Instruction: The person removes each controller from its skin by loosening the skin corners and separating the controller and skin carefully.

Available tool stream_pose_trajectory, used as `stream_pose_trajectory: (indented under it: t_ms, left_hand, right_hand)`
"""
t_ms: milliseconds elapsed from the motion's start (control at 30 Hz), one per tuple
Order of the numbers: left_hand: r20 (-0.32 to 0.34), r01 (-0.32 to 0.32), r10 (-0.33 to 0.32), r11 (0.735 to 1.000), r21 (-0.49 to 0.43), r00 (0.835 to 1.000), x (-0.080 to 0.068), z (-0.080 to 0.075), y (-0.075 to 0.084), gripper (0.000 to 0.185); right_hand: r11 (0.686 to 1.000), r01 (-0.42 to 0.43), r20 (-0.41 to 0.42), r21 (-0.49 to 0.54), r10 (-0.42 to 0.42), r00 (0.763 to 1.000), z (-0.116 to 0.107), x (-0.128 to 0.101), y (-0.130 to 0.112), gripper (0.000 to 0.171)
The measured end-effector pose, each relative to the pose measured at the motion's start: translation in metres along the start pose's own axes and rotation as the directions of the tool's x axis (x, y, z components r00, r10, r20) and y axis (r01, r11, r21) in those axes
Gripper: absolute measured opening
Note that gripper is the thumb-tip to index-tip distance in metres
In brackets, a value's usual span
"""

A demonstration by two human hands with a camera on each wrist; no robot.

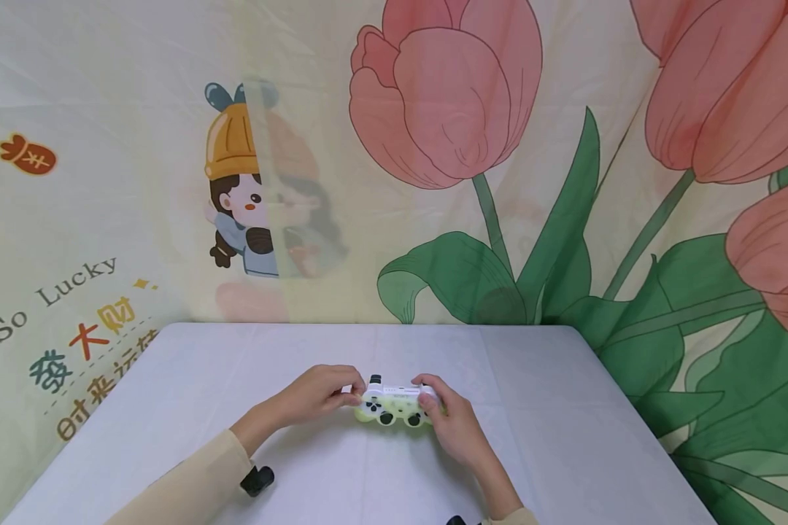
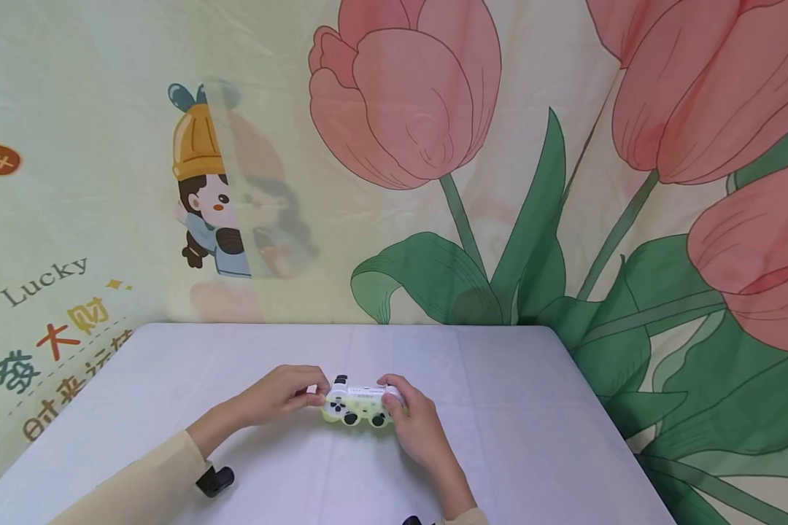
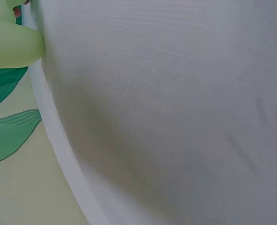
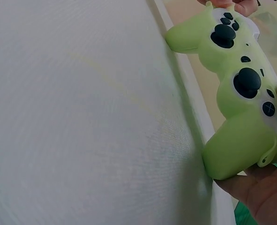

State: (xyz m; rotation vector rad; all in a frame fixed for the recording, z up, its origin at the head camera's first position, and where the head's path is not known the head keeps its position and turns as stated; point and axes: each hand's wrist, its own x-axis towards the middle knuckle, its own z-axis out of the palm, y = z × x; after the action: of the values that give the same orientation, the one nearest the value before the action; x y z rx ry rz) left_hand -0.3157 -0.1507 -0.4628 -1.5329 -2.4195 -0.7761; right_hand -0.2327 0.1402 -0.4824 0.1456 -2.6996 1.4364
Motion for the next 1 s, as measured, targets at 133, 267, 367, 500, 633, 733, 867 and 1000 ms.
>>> stream_pose_trajectory:
  t_ms: [133, 267, 367, 500, 633, 733, 867, 1000]
  left_hand:
    - [0.008, -0.002, 0.002, 1.0, -0.004, 1.0, -0.005, 0.001, -0.003, 0.011]
    - [0.019, 0.02, -0.02, 1.0, -0.009, 1.0, -0.012, 0.004, -0.004, 0.014]
    - [0.05, 0.063, -0.061, 0.998, -0.022, 0.997, -0.018, 0.006, -0.004, 0.014]
    - [0.082, 0.136, -0.131, 0.989, -0.062, 0.988, -0.022, 0.006, -0.004, 0.011]
    - [0.089, 0.192, -0.186, 0.979, -0.073, 0.979, -0.02, 0.005, -0.002, 0.012]
    - [0.076, 0.236, -0.23, 0.968, -0.079, 0.97, -0.017, 0.006, 0.003, 0.015]
    - [0.038, 0.284, -0.282, 0.957, -0.057, 0.959, -0.015, 0.01, 0.01, 0.019]
    - [-0.05, 0.272, -0.27, 0.962, 0.038, 0.962, -0.016, 0.014, 0.016, 0.024]
  right_hand:
    - [1.0, -0.005, 0.006, 0.003, 0.005, 1.0, 0.0, -0.001, -0.001, 0.028]
    - [1.0, -0.003, 0.01, 0.002, 0.003, 1.0, 0.001, 0.0, -0.002, 0.029]
    - [1.0, -0.001, 0.013, 0.002, 0.001, 1.0, 0.001, 0.001, -0.002, 0.028]
    - [1.0, -0.006, 0.019, 0.01, 0.006, 1.0, 0.002, 0.003, -0.002, 0.028]
    - [1.0, -0.022, 0.023, 0.012, 0.022, 0.999, 0.002, 0.004, -0.002, 0.028]
    - [0.999, -0.042, 0.019, 0.006, 0.042, 0.999, 0.002, 0.003, -0.002, 0.029]
    - [0.998, -0.056, 0.014, 0.01, 0.056, 0.998, 0.001, 0.003, -0.003, 0.031]
    - [0.998, -0.059, 0.017, 0.025, 0.058, 0.998, 0.001, 0.002, -0.003, 0.033]
